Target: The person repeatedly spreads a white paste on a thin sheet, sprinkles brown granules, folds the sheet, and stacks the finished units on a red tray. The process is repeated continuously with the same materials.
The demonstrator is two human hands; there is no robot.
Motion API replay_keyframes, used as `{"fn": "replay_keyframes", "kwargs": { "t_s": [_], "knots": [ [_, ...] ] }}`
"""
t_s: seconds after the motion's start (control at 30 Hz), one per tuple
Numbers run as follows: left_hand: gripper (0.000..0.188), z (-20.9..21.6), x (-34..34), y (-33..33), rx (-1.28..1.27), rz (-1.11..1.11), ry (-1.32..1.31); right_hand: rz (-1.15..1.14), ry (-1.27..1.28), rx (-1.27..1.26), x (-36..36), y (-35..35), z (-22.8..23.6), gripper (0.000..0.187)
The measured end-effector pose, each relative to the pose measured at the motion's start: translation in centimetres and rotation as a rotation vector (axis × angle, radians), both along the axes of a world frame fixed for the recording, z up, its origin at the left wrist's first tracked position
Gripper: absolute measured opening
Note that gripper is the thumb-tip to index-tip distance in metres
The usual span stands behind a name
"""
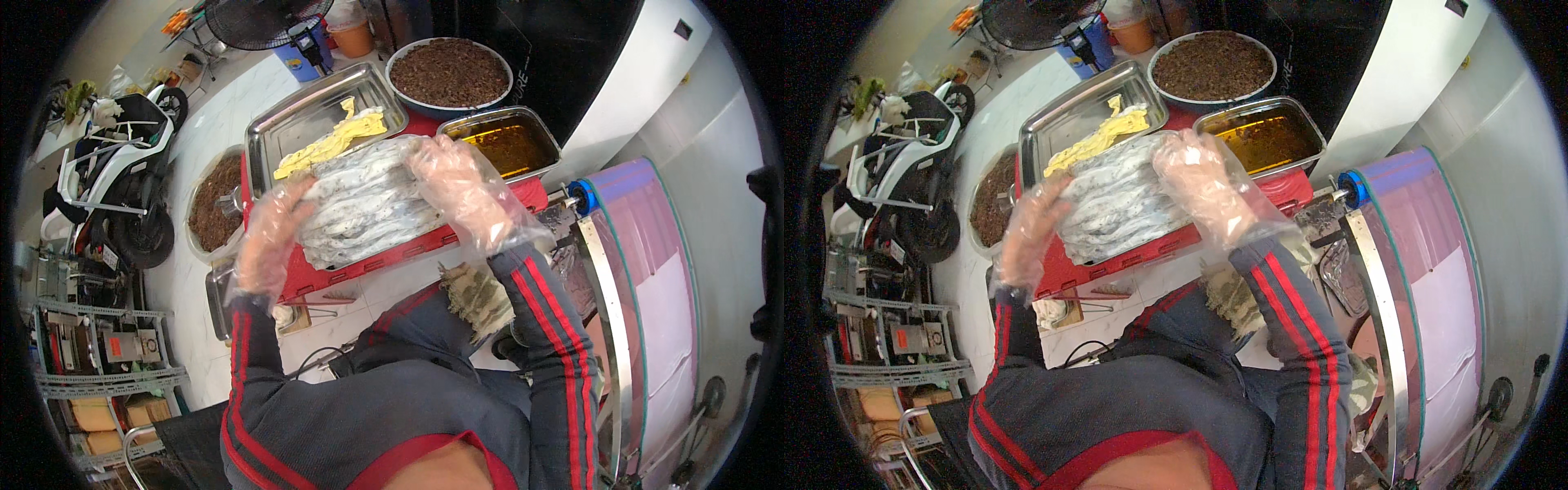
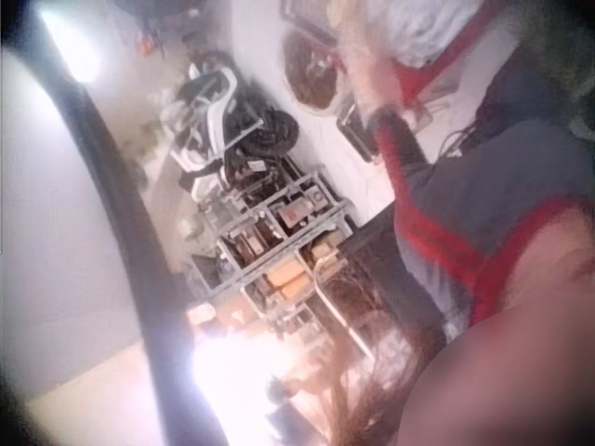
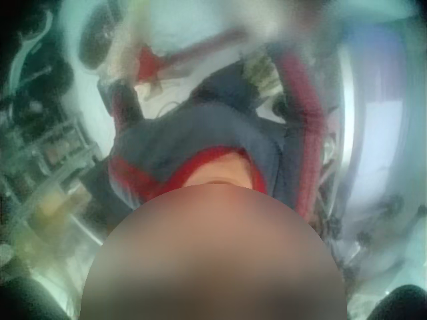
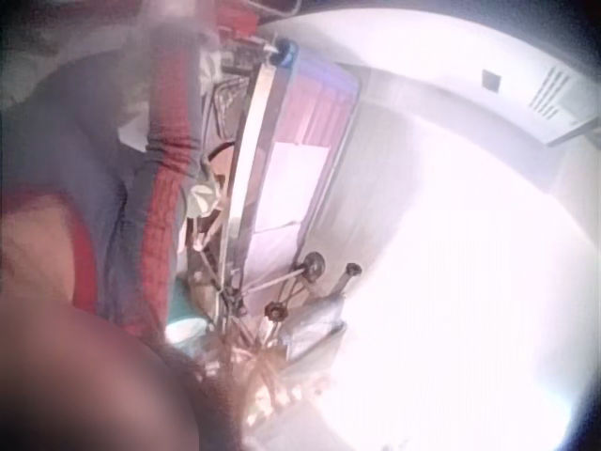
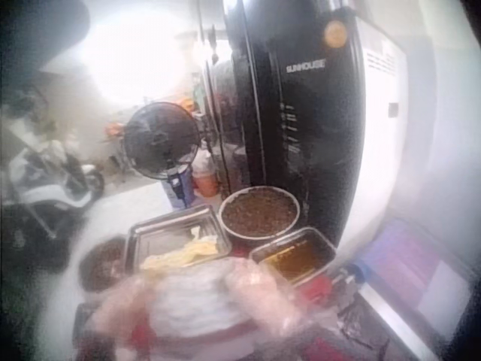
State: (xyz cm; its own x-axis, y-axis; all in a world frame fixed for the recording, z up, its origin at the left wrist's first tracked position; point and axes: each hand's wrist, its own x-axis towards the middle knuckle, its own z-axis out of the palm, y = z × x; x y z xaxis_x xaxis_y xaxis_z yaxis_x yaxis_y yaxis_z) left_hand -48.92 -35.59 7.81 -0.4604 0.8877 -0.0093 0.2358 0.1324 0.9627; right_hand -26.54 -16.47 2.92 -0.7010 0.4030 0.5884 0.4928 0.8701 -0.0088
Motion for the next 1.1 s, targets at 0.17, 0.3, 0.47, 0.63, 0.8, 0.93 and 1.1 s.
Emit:
{"fn": "replay_keyframes", "kwargs": {
  "t_s": [0.17,0.3,0.47,0.63,0.8,0.93,1.1],
  "knots": [
    [0.031,0.3,-0.4,5.0,-0.102,-0.004,1.111,-0.021,0.156,-0.118,7.9,-0.7,-0.6,0.027],
    [0.026,-0.2,6.6,12.4,0.322,-0.280,0.914,-0.267,0.263,-0.232,20.5,-2.3,-1.1,0.033],
    [0.025,-3.7,28.7,20.5,0.554,-0.792,0.649,-1.008,0.196,-0.263,39.2,-6.3,-3.7,0.039],
    [0.031,-7.2,48.3,31.8,0.563,-1.052,0.610,-1.365,0.222,-0.270,53.2,-8.3,-4.5,0.046],
    [0.029,-13.2,57.1,38.7,0.543,-0.885,0.951,-1.634,0.137,-0.323,58.9,-6.1,-6.3,0.059],
    [0.026,-14.5,61.2,38.6,0.626,-1.380,0.770,-1.690,0.396,-0.461,60.0,-4.6,-8.0,0.048],
    [0.041,-12.3,61.4,36.3,0.437,-0.991,0.927,-1.613,0.399,-0.562,60.0,-5.3,-8.2,0.023]
  ]
}}
